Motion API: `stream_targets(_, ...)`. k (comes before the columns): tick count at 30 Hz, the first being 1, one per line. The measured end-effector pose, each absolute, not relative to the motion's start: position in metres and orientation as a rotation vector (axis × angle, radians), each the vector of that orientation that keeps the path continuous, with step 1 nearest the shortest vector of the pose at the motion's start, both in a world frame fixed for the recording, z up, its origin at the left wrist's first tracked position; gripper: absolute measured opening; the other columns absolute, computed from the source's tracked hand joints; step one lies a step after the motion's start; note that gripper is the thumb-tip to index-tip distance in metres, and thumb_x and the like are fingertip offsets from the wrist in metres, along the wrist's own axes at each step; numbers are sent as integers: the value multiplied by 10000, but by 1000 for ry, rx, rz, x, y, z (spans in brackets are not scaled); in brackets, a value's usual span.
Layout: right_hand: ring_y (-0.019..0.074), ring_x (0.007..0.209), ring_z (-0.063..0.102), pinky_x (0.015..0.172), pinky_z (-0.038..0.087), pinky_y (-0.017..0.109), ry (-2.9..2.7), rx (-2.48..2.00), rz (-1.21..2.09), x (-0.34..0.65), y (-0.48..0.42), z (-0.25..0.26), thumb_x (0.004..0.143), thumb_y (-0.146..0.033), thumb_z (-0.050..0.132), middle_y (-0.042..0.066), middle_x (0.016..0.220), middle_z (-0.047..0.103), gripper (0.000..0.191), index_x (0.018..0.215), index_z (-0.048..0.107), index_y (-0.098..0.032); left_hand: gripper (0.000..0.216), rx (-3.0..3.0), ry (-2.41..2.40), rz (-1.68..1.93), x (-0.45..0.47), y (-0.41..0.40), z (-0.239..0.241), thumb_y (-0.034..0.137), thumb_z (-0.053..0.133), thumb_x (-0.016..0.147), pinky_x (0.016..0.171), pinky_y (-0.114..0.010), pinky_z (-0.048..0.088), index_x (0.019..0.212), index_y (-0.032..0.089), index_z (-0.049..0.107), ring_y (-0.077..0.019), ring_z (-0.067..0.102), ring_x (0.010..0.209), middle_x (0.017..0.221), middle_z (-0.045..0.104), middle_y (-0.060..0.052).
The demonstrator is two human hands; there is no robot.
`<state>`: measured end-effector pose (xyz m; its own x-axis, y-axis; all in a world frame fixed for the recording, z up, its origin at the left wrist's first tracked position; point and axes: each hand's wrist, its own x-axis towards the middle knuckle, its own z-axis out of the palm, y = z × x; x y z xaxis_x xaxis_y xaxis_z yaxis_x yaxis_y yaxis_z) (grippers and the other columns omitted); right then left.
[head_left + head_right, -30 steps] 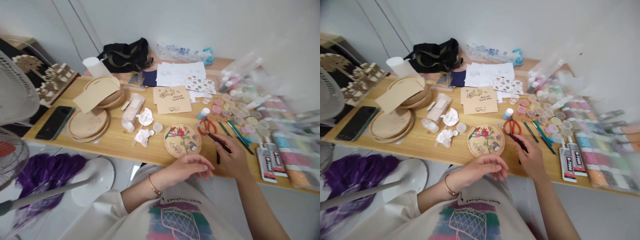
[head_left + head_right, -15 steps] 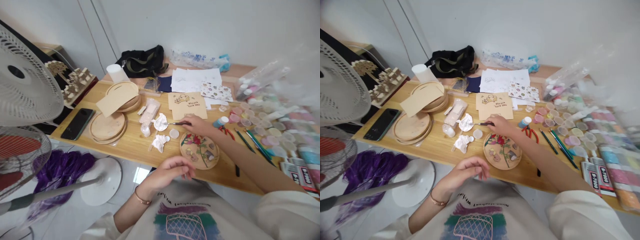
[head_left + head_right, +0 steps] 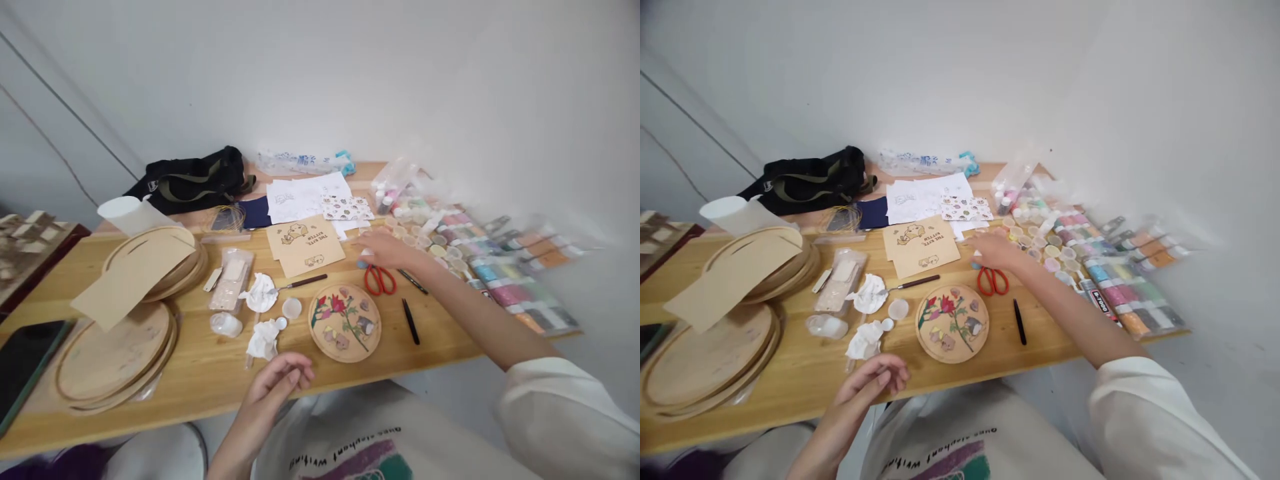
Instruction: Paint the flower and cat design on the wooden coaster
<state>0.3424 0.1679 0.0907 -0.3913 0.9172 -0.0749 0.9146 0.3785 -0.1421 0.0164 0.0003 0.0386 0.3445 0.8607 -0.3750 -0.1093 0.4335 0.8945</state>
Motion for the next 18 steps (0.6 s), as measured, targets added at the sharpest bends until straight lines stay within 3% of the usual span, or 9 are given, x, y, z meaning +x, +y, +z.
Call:
stream_targets(4,223,1005,662,907,497,345,-2588,-1697,349,353,174,76,793,-149,589,73,1070,727,282,1043,708,-201,413,988,1042,730,19,1,35,597,727,774,771,-292,473,913,208,745,-183,606,791,853,718,-52)
stream_targets(11,203,969,662,891,508,357,-2441,-1753,279,352,171,67,761,-152,656,70,1010,728,188,942,697,-176,418,936,1110,782,20,0,27,599,771,735,761,-280,484,893,212,752,-178,625,776,813,726,-42)
stream_targets(18,168,771,657,694,484,272,-2203,-1855,124,375,177,92,762,-258,673,21,849,741,85,815,732,-229,449,866,1144,892,18,2,13,638,788,686,698,-297,479,849,221,758,-182,607,685,729,710,-40)
